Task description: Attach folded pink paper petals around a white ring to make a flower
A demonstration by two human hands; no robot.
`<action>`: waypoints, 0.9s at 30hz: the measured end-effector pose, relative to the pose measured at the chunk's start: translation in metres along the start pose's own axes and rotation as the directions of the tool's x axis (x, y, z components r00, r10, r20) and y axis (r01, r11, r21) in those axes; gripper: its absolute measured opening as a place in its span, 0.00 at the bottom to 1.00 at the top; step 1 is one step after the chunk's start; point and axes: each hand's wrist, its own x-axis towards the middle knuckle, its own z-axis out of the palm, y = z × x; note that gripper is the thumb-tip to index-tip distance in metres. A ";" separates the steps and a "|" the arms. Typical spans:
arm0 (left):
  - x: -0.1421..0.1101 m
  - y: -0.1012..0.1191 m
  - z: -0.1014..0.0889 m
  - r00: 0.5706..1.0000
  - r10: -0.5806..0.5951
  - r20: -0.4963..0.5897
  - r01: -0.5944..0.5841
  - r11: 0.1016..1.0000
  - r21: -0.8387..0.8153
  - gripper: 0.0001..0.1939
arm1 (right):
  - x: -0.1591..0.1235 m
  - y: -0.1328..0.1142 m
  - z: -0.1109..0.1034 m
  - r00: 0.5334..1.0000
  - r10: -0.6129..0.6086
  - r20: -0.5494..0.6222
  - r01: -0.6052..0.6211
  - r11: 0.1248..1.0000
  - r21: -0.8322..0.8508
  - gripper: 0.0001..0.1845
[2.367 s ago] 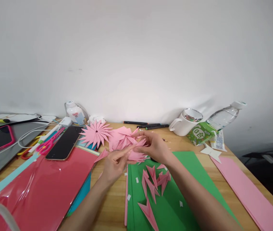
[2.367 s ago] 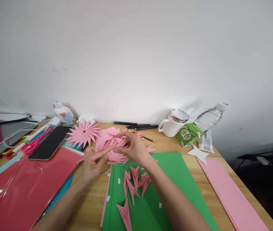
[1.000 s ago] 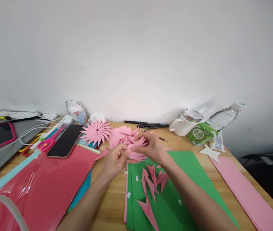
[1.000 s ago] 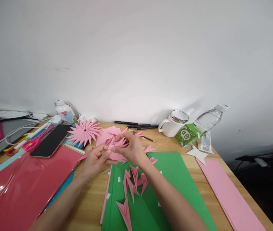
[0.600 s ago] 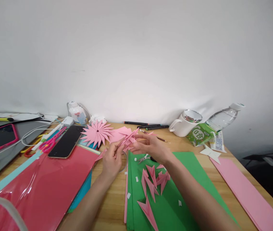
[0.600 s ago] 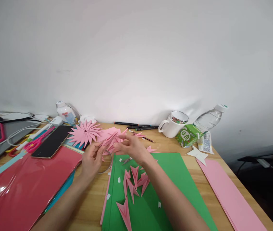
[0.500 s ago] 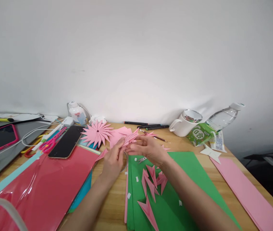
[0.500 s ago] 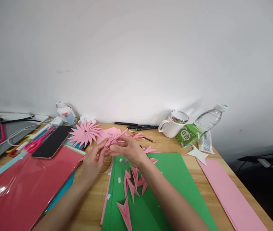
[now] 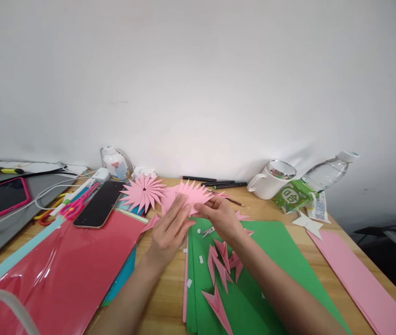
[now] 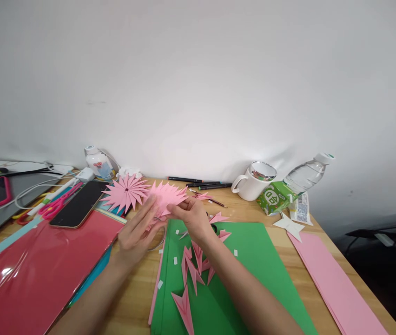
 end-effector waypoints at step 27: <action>0.015 0.002 0.006 0.236 -0.762 0.603 0.791 -0.210 -0.575 0.23 | -0.003 -0.010 -0.003 0.975 -0.064 0.211 0.134 0.933 -0.335 0.18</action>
